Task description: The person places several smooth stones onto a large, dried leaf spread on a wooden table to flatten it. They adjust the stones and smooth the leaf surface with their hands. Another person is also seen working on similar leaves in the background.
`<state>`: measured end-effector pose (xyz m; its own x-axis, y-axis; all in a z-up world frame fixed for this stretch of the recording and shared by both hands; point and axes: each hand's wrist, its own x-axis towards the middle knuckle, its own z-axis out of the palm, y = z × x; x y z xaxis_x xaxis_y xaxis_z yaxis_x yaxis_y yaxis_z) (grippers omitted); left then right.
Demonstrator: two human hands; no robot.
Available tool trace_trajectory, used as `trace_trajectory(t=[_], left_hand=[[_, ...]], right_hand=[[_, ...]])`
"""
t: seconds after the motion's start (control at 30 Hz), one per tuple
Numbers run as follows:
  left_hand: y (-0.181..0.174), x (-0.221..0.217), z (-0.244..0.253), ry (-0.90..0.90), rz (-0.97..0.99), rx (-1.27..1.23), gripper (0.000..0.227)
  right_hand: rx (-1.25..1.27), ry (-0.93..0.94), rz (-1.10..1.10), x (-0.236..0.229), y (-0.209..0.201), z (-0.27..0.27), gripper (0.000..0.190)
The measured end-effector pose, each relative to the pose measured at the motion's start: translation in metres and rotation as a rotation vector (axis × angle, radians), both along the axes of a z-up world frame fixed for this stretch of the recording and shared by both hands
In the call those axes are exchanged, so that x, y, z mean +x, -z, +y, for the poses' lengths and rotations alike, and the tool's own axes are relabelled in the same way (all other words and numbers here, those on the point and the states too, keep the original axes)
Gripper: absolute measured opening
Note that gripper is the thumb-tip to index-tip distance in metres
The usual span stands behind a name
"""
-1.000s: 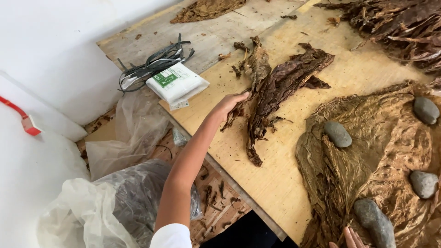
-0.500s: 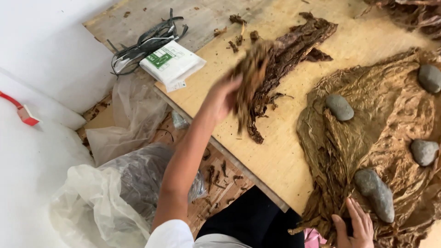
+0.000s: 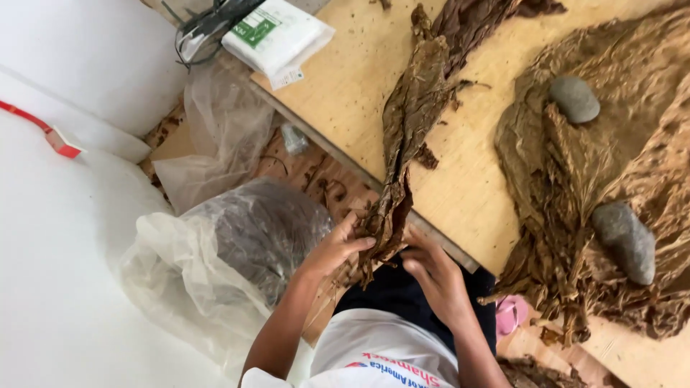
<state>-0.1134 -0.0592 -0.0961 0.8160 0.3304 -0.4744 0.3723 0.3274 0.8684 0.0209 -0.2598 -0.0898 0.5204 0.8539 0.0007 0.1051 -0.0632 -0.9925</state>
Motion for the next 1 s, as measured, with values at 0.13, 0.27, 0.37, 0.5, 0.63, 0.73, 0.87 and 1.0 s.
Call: trace_trajectory(t=[0.13,0.27,0.37,0.5,0.63,0.73,0.87,1.0], left_hand=[[0.029,-0.023,0.002,0.105,-0.266,0.070,0.059],[0.025,-0.038,-0.001,0.277,-0.043,0.274,0.037],[0.025,-0.037,-0.001,0.482,0.081,0.510,0.038],[0.029,-0.032,-0.011,0.734,0.229,0.736,0.034],[0.066,-0.024,-0.001,0.828,0.251,0.765,0.041],[0.014,-0.011,0.000,0.644,0.196,0.468,0.095],[0.079,-0.003,0.030,0.051,-0.099,0.164,0.098],[0.136,0.015,0.030,-0.407,-0.246,-0.073,0.110]], right_hand=[[-0.044,0.060,-0.044,-0.009,-0.035,0.037,0.059],[-0.146,0.124,-0.182,-0.010,-0.019,0.054,0.071],[-0.143,0.202,-0.270,-0.004,0.005,0.061,0.078],[-0.191,0.268,-0.192,0.001,0.004,0.071,0.083],[-0.185,0.259,-0.173,0.002,0.006,0.070,0.063],[-0.151,0.233,-0.213,0.006,0.026,0.066,0.048],[-0.077,0.131,-0.105,0.005,0.031,0.060,0.052],[0.000,0.015,-0.080,0.002,0.002,0.062,0.064]])
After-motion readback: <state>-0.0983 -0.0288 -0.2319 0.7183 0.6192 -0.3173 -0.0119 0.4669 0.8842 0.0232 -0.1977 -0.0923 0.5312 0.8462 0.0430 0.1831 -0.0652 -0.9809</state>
